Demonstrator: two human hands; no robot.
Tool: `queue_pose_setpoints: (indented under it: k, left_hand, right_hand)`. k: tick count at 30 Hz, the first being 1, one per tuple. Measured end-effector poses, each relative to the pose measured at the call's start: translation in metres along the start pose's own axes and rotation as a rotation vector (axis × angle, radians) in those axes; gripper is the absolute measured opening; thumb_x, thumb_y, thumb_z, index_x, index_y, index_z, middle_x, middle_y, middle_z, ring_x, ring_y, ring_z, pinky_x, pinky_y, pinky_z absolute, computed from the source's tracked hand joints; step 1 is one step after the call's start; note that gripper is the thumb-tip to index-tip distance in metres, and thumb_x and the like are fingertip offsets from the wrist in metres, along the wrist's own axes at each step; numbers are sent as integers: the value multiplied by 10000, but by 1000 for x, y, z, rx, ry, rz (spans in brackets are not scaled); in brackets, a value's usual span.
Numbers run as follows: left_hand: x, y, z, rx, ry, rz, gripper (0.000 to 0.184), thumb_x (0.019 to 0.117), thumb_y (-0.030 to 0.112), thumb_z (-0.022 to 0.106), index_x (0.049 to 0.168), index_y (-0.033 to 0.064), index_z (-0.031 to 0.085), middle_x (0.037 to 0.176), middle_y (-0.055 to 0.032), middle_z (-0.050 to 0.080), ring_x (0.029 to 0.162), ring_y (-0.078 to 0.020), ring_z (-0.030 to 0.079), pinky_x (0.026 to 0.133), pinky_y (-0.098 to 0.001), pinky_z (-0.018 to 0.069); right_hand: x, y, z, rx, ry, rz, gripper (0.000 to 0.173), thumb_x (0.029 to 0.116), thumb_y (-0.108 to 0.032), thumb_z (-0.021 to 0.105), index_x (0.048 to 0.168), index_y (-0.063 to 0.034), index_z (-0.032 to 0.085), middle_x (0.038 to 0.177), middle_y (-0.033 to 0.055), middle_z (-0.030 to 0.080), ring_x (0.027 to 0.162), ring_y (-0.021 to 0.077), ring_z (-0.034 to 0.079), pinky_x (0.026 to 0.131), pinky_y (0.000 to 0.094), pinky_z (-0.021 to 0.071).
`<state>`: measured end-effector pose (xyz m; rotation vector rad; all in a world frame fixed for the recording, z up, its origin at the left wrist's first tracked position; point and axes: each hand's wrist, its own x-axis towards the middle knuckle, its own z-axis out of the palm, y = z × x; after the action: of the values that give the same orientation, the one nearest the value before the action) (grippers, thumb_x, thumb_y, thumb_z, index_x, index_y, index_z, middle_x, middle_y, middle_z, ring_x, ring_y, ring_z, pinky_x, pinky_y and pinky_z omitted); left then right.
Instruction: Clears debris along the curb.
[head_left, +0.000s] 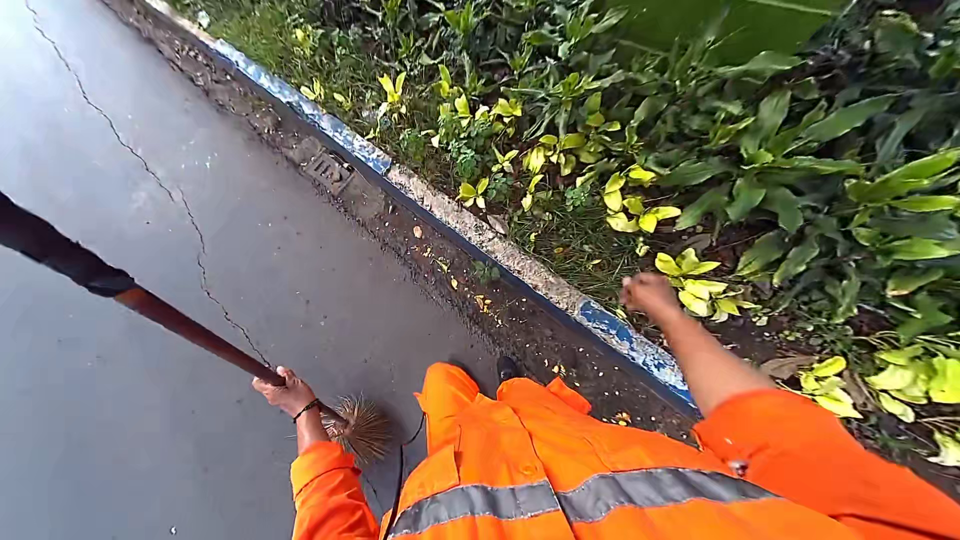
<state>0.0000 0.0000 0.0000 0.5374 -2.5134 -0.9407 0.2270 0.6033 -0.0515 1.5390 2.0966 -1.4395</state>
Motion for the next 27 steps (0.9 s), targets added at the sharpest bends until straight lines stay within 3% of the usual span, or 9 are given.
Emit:
queue_pose_setpoints:
  k: [5,8,10,14,17,21,23,27]
  left_hand:
    - [79,4,90,87,-139,-61,513,1034,127,566,1453,-116,397,1256,-323,610,1103,-362,643,981,-432,504]
    - [129,-21,169,94,-316,-153,505,1038,199,589,1442,-66,442,1146,-291,655,949,-369,680,872,-514,545]
    - [158,-46,226,105,-435,-199,460,1037,218,592,1402,-45,498,1106,-274,672,910,-370,687,840,-538,552]
    - [191,-76,320,219,-494,-189,413,1050,226,561,1360,-46,570,1153,-281,684,1058,-409,673,949,-571,497]
    - [205,-79,372,262,-493,-182,422,1053,216,546,1354,-81,559,1130,-303,678,1034,-424,669,939,-572,492]
    - [202,-87,440,253,-409,-200,407,1030,215,577,1312,-79,576,1088,-261,685,960,-344,669,873,-496,515]
    - [188,-93,476,235,-312,-222,400,998,201,632,1263,-97,599,1052,-251,685,918,-287,658,851,-435,516]
    - [142,-110,542,237,-169,-247,357,985,147,646,1202,-132,598,968,-190,654,831,-120,599,794,-260,498]
  right_hand:
    - [76,-156,82,-71,-28,-210,370,1111,-191,461,1246,131,584,1148,337,658,975,433,694,895,591,551]
    - [96,-192,160,-86,-157,-177,338,1106,-188,474,1219,109,592,1071,290,669,885,361,687,831,534,565]
    - [111,-199,220,-78,-276,-53,331,1108,-176,459,1266,92,569,1068,232,661,835,262,671,792,430,572]
    - [156,-163,314,-136,-431,201,307,1102,-173,478,1255,73,579,1045,203,672,810,238,668,764,408,572]
    - [200,-144,364,-271,-506,287,309,1109,-158,466,1238,89,598,1029,215,671,806,233,659,779,391,563]
    - [289,-122,439,-500,-623,167,349,1097,-100,402,1298,91,615,1231,280,661,1102,352,676,1022,476,515]
    - [348,-107,479,-623,-671,54,366,1081,-70,409,1362,77,593,1412,302,574,1351,417,538,1179,518,375]
    - [481,-41,544,-806,-600,-3,507,1041,-62,464,1537,37,420,1541,293,461,1437,435,458,1198,551,364]
